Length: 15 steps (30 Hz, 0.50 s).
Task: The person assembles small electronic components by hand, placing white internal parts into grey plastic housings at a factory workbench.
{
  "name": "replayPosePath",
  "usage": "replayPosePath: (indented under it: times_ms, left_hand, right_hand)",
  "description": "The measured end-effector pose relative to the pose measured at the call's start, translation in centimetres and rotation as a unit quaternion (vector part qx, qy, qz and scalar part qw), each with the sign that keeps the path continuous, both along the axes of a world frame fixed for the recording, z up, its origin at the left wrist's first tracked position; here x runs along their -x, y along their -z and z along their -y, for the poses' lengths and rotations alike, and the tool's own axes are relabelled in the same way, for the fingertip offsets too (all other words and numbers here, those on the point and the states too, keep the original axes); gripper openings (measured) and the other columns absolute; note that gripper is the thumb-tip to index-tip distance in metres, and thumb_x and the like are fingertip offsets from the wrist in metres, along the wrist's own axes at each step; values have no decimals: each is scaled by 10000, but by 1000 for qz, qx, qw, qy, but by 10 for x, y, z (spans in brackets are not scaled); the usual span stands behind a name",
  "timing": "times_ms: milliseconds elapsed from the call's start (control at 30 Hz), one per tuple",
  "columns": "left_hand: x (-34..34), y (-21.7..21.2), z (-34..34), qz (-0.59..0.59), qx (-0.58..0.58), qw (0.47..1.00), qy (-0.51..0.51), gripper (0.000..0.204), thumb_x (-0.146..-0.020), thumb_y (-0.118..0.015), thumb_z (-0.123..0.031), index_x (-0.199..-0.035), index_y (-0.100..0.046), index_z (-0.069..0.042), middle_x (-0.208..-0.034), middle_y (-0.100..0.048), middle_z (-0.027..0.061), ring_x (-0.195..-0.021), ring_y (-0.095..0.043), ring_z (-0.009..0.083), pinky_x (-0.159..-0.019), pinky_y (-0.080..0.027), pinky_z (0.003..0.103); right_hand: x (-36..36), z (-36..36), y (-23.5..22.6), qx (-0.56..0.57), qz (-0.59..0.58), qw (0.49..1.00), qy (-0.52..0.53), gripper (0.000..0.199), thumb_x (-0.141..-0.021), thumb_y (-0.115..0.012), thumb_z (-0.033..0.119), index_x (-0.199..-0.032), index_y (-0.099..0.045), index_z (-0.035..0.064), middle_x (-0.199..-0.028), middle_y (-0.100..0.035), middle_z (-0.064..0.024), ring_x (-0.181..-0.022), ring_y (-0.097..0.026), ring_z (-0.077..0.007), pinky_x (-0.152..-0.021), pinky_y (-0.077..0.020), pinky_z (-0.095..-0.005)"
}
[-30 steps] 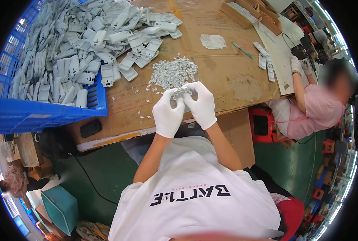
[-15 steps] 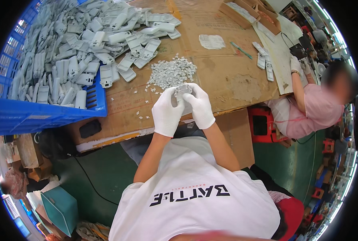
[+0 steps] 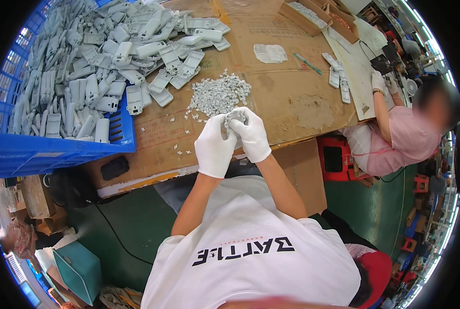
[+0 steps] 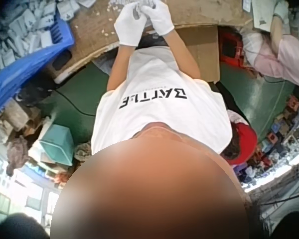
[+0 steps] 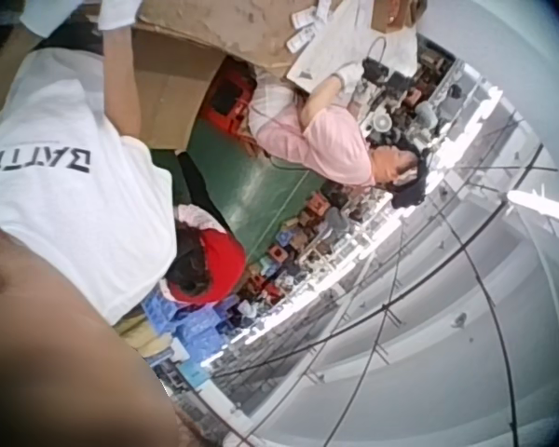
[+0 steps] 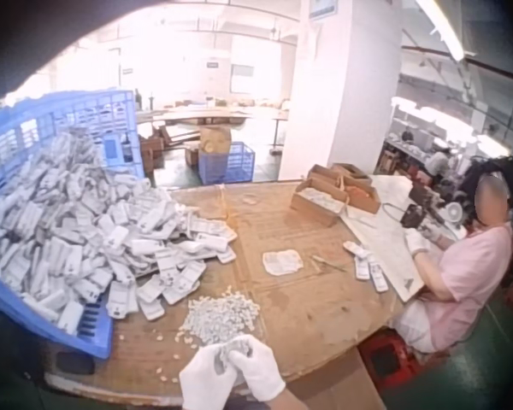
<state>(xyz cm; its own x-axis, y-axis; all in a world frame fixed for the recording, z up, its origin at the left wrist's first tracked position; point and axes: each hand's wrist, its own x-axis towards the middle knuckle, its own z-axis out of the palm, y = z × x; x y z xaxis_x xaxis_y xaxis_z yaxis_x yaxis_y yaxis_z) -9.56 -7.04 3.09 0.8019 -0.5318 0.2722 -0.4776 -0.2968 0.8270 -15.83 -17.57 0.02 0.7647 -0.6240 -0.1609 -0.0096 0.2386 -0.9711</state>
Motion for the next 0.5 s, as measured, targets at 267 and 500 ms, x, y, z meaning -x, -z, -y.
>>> replayPosePath:
  times_ms: [267,500]
  left_hand:
    - [-1,6,-1,7,-3,1000,29,273,-783,-745,-75,-1042,-666,-33,-893,-688,139,-802,-690,280,-729,-539,358]
    - [-1,9,9,-35,15,998,41,315,-787,-750,-95,-1074,-652,-9,-897,-694,142,-793,-688,236,-742,-537,335]
  right_hand:
    - [-2,0,-1,41,21,999,9,115,-841,-557,18,-935,-623,17,-833,-607,7,-765,-548,-55,-698,-472,-232]
    - [9,6,-7,196,-37,979,50,255,-861,-578,53,-1107,-589,-10,-1016,-603,-60,-949,-584,-126,-826,-495,-288]
